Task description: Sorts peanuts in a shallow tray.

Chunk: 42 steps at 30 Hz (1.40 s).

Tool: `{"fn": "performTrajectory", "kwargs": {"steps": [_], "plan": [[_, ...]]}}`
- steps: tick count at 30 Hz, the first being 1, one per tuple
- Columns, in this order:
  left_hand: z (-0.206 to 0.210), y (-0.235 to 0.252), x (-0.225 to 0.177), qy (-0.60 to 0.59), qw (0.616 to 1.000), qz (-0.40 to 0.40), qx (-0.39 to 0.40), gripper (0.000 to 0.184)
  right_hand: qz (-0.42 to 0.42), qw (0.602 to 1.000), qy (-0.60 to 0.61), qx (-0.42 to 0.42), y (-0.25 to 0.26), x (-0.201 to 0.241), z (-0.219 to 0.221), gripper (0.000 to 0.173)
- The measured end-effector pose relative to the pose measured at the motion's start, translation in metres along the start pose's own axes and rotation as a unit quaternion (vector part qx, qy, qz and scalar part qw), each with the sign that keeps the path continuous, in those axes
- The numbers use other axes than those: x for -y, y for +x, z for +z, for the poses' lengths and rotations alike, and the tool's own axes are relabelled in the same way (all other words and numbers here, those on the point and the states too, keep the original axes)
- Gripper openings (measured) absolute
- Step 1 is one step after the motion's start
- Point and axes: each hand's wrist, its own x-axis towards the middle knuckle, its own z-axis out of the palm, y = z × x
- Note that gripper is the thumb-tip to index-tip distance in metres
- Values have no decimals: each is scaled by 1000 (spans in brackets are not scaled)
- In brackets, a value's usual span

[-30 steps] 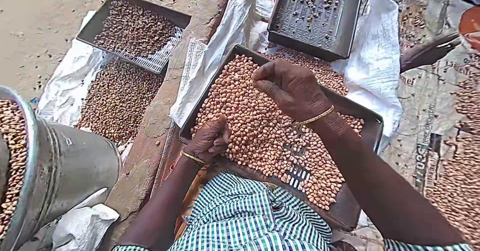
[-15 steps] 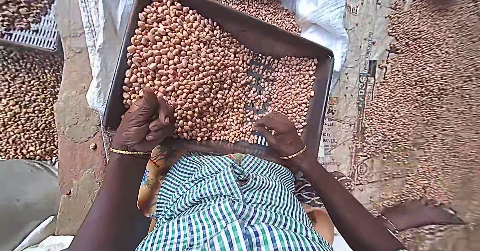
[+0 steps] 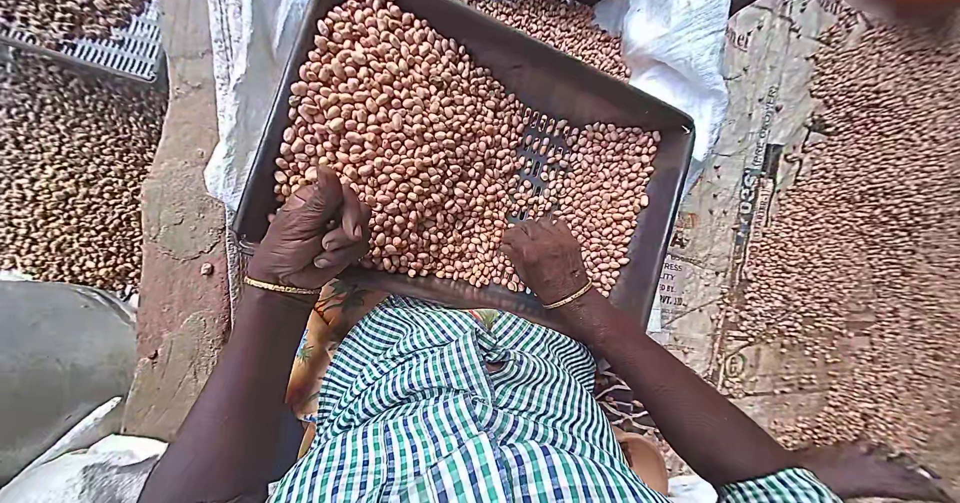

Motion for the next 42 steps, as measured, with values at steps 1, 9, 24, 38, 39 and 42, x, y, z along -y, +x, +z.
{"fn": "performTrajectory", "kwargs": {"steps": [1,9,24,38,39,42], "plan": [[0,0,0,-3,1000,-1,-3,50,15,1000,17,8,2,-1,-1,10],[-1,1,-1,-27,1000,3,0,51,96,942,207,244,78,-4,-85,18],[2,3,-1,-18,999,4,-30,46,-373,856,356,40,80,25,13,45],[-2,0,-5,-1,999,-38,-34,50,262,817,513,-7,-14,-58,-27,24],[-2,-1,-5,1,999,-37,-30,50,329,795,508,-45,-2,-64,-28,24],[-4,-2,-4,4,999,-31,-13,48,313,835,426,-153,9,-84,-35,29]]}}
